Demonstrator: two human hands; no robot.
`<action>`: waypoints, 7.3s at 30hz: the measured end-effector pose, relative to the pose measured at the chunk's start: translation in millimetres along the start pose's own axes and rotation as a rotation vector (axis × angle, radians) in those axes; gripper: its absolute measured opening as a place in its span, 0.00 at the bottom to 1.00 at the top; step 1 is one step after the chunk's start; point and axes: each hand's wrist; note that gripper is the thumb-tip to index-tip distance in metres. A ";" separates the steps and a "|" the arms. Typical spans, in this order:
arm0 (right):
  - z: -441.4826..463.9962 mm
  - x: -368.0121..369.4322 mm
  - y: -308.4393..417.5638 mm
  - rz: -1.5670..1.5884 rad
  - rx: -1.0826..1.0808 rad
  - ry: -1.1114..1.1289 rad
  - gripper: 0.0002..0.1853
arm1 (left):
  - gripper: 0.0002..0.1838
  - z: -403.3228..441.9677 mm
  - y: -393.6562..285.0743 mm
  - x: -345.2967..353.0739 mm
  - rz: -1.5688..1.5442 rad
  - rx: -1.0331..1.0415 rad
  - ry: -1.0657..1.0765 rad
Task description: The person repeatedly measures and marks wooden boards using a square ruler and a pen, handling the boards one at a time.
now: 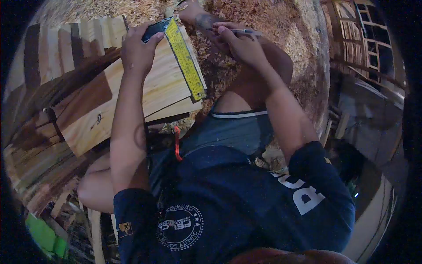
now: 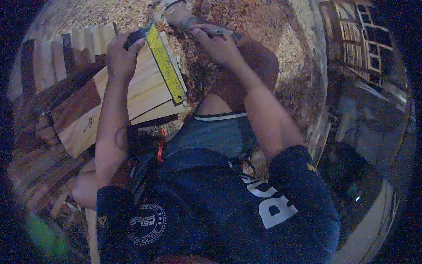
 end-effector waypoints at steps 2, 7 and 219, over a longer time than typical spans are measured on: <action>3.8 6.6 -4.4 0.047 0.033 0.000 0.16 | 0.26 0.8 2.1 -0.8 -0.009 0.007 0.002; 21.7 34.5 12.9 0.135 -0.156 0.054 0.16 | 0.26 -0.9 -0.5 -2.7 0.014 -0.014 0.015; 68.1 74.6 32.6 -0.238 0.011 0.209 0.22 | 0.30 -118.2 275.9 -355.0 -0.506 -0.261 -0.562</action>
Point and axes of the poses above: each hand's wrist, its own z-axis towards the middle knuckle, its own x-axis out of the palm, y = z × x, and after that the axes turned 14 degrees about -x, right-handed
